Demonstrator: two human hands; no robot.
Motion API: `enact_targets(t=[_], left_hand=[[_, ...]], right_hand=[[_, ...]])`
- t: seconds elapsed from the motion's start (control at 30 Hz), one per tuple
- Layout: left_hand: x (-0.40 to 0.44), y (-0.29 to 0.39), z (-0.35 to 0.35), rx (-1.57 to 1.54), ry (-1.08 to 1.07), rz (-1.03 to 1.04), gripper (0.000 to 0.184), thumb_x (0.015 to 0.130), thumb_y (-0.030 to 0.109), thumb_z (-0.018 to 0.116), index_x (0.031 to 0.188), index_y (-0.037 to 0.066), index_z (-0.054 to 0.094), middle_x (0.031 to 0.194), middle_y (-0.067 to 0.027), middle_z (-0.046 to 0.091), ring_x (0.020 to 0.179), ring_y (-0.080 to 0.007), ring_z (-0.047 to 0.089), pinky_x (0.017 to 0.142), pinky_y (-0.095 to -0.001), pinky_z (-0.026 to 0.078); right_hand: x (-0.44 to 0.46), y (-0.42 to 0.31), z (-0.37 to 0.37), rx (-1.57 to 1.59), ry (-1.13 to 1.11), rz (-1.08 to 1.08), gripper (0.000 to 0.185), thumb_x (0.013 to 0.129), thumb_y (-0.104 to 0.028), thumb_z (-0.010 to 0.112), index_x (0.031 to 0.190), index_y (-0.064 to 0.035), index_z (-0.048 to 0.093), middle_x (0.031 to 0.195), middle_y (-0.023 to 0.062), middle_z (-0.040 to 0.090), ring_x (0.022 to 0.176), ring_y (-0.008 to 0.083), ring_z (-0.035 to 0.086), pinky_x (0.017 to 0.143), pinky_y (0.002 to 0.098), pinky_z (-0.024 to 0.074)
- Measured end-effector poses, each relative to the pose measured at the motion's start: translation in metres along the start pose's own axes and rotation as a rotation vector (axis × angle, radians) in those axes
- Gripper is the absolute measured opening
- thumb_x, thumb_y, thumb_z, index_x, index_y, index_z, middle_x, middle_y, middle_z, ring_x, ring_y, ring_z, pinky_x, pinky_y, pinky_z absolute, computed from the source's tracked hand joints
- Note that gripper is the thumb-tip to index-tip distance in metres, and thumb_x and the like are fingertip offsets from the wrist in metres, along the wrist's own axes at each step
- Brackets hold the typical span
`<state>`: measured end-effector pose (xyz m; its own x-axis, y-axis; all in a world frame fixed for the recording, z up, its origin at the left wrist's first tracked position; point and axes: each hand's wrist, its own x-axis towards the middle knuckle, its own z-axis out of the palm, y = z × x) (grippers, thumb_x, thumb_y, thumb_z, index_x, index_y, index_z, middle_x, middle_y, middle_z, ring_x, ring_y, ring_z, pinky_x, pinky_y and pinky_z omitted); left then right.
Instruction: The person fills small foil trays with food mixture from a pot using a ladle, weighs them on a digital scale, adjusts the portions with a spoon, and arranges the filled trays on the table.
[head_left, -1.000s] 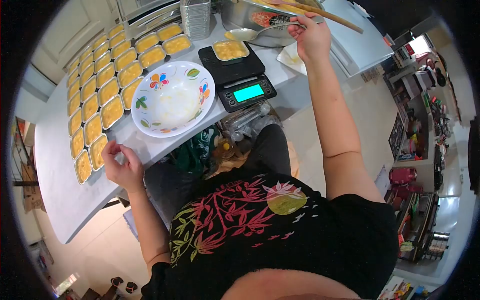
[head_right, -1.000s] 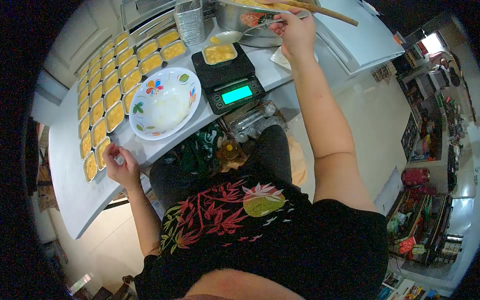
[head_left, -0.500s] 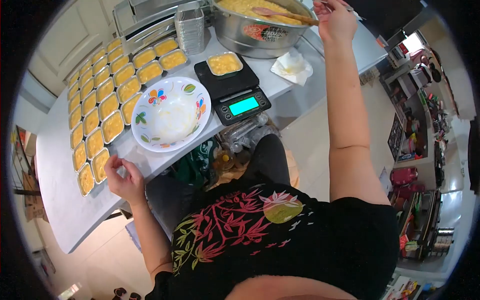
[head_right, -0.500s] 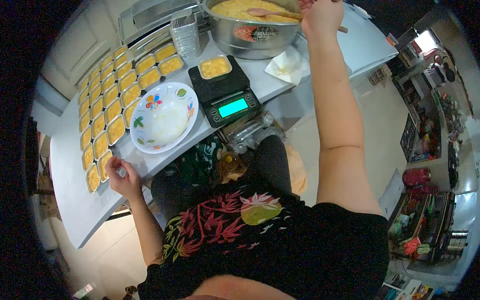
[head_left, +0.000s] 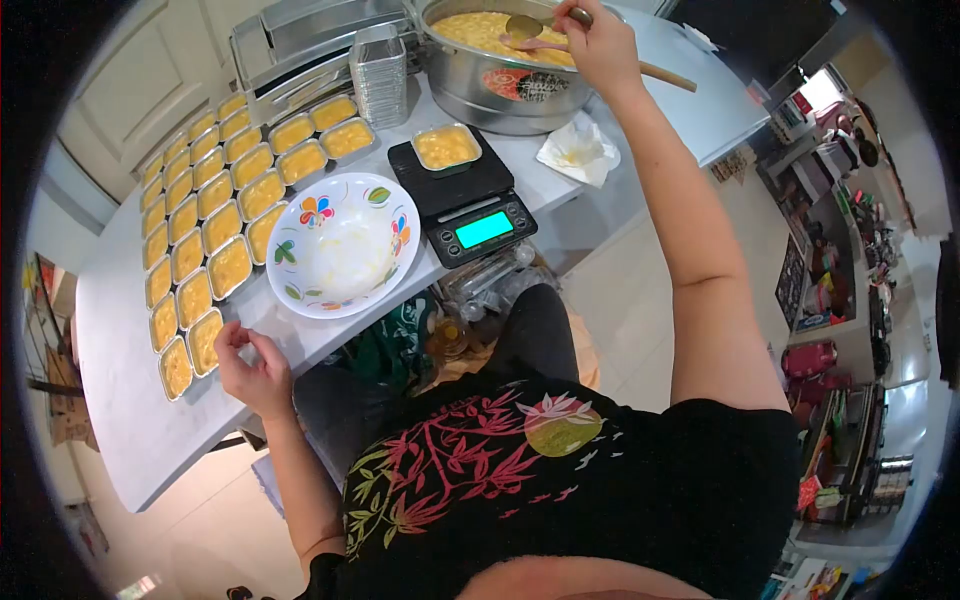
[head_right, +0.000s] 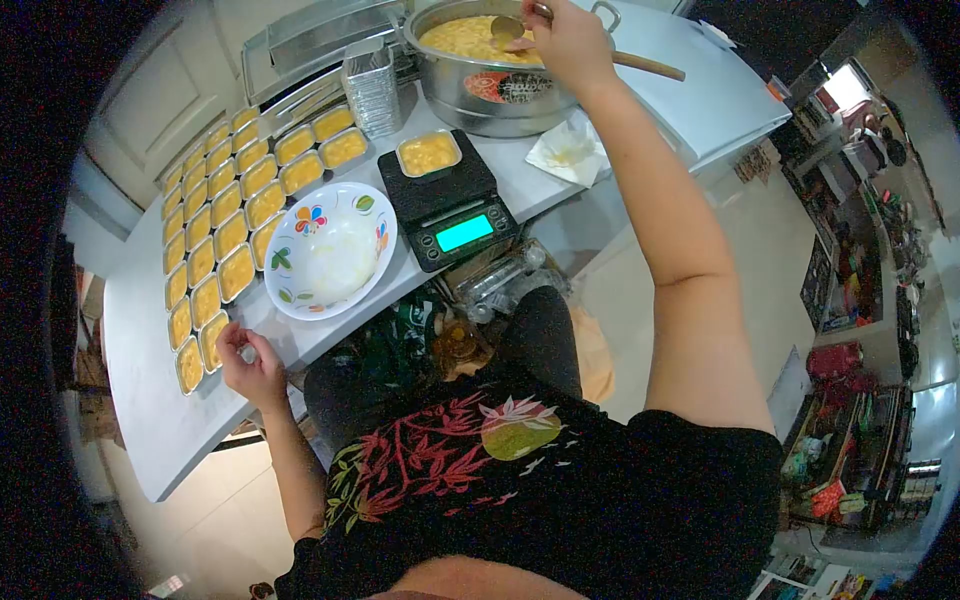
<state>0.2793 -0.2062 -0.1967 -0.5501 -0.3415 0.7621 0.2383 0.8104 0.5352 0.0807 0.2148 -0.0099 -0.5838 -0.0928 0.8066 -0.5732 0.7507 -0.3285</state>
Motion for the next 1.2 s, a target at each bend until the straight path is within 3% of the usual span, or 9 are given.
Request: enact_targets(t=[0.57,1.2], left_hand=[[0.001,0.003,0.001,-0.018,0.015,0.005,0.020,0.076,-0.003,0.057,0.096,-0.001,0.057,0.074,-0.0093,0.059,0.066,-0.0178,0.059,0.064,-0.0274,0.048],[0.001,0.001,0.000,0.008,0.011,0.016,0.021,0.076,-0.002,0.058,0.097,-0.001,0.058,0.074,-0.0095,0.060,0.065,-0.0181,0.059,0.063,-0.0275,0.048]], right_hand=[[-0.022,-0.028,0.002,-0.134,-0.076,-0.356,0.011,0.077,0.002,0.057,0.087,-0.0030,0.059,0.080,0.0166,0.061,0.075,0.0336,0.061,0.066,0.0378,0.0481],[-0.018,-0.031,-0.013,-0.093,-0.050,-0.189,0.009,0.079,-0.001,0.053,0.087,-0.0028,0.057,0.078,0.0187,0.060,0.074,0.0359,0.061,0.067,0.0386,0.0481]])
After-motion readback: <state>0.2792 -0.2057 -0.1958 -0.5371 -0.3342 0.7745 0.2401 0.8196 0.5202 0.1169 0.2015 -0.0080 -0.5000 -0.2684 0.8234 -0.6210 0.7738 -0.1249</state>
